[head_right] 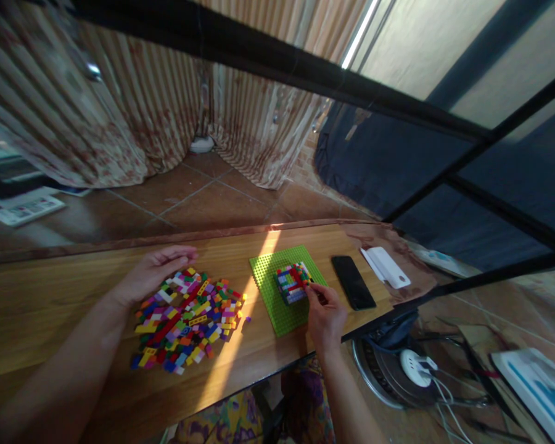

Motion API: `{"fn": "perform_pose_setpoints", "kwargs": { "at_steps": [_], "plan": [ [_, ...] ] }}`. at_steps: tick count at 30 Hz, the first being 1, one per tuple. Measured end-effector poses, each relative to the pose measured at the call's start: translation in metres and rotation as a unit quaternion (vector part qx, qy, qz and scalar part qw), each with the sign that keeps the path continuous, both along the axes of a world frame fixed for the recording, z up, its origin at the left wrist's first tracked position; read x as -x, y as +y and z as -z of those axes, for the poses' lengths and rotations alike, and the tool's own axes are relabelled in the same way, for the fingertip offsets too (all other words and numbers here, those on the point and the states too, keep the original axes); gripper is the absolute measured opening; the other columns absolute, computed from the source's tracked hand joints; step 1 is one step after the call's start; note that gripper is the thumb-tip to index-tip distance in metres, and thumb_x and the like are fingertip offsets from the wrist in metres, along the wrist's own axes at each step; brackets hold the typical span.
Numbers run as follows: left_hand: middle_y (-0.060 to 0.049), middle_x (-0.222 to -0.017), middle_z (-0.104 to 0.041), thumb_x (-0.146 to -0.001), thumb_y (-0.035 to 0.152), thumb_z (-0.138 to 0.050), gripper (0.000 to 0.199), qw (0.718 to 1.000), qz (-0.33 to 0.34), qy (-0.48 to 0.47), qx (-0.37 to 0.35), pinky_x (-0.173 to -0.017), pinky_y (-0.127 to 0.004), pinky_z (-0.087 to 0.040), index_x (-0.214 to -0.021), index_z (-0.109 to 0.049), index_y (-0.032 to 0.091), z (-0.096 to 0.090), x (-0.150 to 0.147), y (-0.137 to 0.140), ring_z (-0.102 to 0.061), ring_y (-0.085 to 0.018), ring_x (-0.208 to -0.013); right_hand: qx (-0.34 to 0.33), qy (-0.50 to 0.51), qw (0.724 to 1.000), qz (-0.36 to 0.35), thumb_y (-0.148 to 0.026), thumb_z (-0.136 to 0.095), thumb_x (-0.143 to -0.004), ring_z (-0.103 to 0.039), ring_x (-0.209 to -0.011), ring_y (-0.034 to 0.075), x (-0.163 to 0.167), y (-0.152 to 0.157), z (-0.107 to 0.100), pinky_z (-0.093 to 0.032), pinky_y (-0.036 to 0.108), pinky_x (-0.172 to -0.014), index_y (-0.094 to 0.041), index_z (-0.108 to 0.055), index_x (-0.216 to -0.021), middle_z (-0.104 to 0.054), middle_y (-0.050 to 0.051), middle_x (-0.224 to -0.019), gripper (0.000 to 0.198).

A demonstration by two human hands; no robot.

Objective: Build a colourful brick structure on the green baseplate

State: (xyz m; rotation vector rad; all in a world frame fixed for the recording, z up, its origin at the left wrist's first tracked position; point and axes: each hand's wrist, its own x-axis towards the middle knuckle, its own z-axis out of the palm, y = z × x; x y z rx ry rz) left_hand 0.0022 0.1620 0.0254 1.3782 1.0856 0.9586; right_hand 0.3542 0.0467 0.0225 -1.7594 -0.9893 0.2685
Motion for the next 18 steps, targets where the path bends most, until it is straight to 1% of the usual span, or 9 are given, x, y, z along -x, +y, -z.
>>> {"fn": "perform_pose_setpoints", "kwargs": {
  "at_steps": [5,8,13,18],
  "plan": [
    [-0.008,-0.112,-0.072,-0.074,0.053,-0.070,0.048,1.000,0.002,0.010,-0.004,-0.094,-0.037,-0.052,-0.110,-0.067,0.021,-0.0006,-0.0003,-0.0008,-0.067,-0.024,-0.104,-0.019,0.046,0.999,0.000,-0.049,-0.074,-0.068,-0.065,-0.070,0.019,0.0014,0.0013,0.0016,-0.051,0.031,-0.065,-0.014,-0.073,-0.085,-0.072,0.007,-0.077,0.039],
    [-0.008,-0.111,-0.072,-0.074,0.052,-0.071,0.047,1.000,0.001,0.007,-0.003,-0.092,-0.035,-0.052,-0.109,-0.068,0.022,-0.0001,-0.0003,-0.0010,-0.067,-0.023,-0.103,-0.023,0.057,0.998,0.009,-0.049,-0.074,-0.068,-0.065,-0.071,0.019,0.0016,-0.0016,0.0030,-0.052,0.031,-0.067,-0.014,-0.073,-0.085,-0.072,0.007,-0.076,0.038],
    [-0.007,-0.111,-0.072,-0.074,0.049,-0.071,0.042,1.000,0.003,-0.008,0.003,-0.095,-0.036,-0.051,-0.107,-0.069,0.023,-0.0003,-0.0002,-0.0010,-0.067,-0.022,-0.104,-0.026,0.073,0.997,0.020,-0.046,-0.074,-0.068,-0.066,-0.073,0.019,0.0016,-0.0072,0.0004,-0.052,0.032,-0.071,-0.014,-0.072,-0.085,-0.072,0.007,-0.079,0.037],
    [-0.006,-0.111,-0.072,-0.076,0.047,-0.071,0.040,1.000,0.004,-0.011,0.007,-0.097,-0.036,-0.050,-0.107,-0.068,0.023,-0.0007,-0.0003,-0.0011,-0.066,-0.022,-0.105,-0.044,0.085,0.995,-0.003,-0.044,-0.073,-0.070,-0.064,-0.072,0.018,0.0064,-0.0048,-0.0052,-0.051,0.032,-0.069,-0.015,-0.070,-0.086,-0.071,0.006,-0.077,0.034]
  ]
}}
